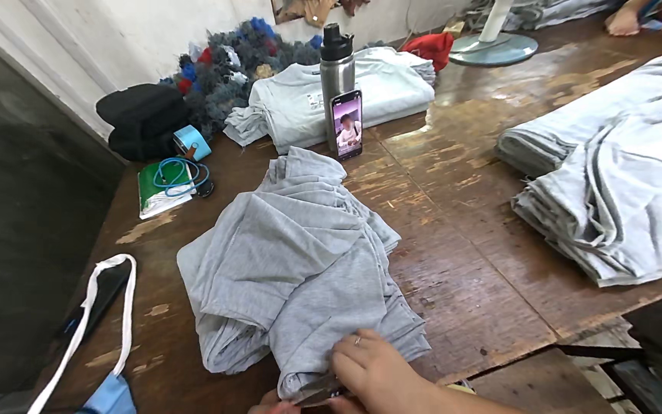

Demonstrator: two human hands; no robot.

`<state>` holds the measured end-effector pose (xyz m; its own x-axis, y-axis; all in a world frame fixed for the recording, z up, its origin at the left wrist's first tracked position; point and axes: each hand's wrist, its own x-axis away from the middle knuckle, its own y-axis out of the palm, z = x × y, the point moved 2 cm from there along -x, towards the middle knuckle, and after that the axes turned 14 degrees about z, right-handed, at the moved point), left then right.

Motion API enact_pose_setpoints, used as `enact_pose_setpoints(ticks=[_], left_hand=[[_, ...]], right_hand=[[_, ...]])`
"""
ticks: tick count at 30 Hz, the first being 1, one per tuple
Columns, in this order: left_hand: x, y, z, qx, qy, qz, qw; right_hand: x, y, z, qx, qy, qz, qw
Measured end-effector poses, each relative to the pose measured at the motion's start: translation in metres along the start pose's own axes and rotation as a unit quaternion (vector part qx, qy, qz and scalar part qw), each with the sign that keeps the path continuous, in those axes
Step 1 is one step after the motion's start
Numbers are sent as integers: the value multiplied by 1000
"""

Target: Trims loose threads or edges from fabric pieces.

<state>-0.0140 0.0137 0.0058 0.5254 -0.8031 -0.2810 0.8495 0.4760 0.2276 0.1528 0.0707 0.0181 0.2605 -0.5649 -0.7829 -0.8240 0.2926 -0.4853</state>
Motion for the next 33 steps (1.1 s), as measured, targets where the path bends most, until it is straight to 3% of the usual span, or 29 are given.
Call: enact_pose_setpoints(ticks=[6, 11, 15, 19, 21, 26, 29, 33], left_hand=[[-7, 0, -6, 16, 24, -20, 999], [-10, -3, 0, -32, 62, -83, 994], [-16, -7, -2, -82, 81, -159, 981], [-18, -4, -4, -52, 36, -133, 989], [-16, -3, -7, -16, 0, -111, 994], [-11, -5, -8, 18, -47, -103, 993], [-12, -6, -10, 39, -38, -96, 994], [-10, -3, -6, 29, -40, -100, 994]], right_hand=[[-5, 7, 11, -24, 19, 8, 999], [-11, -14, 17, -147, 25, 42, 988], [-16, -18, 26, -11, 105, 73, 992], [-15, -2, 24, 100, 163, -66, 979], [-13, -1, 25, 102, 136, -38, 985], [-11, -16, 18, -55, 27, 98, 993], [-9, -15, 3, -149, -5, 67, 987], [-6, -2, -2, -207, 23, 21, 978]])
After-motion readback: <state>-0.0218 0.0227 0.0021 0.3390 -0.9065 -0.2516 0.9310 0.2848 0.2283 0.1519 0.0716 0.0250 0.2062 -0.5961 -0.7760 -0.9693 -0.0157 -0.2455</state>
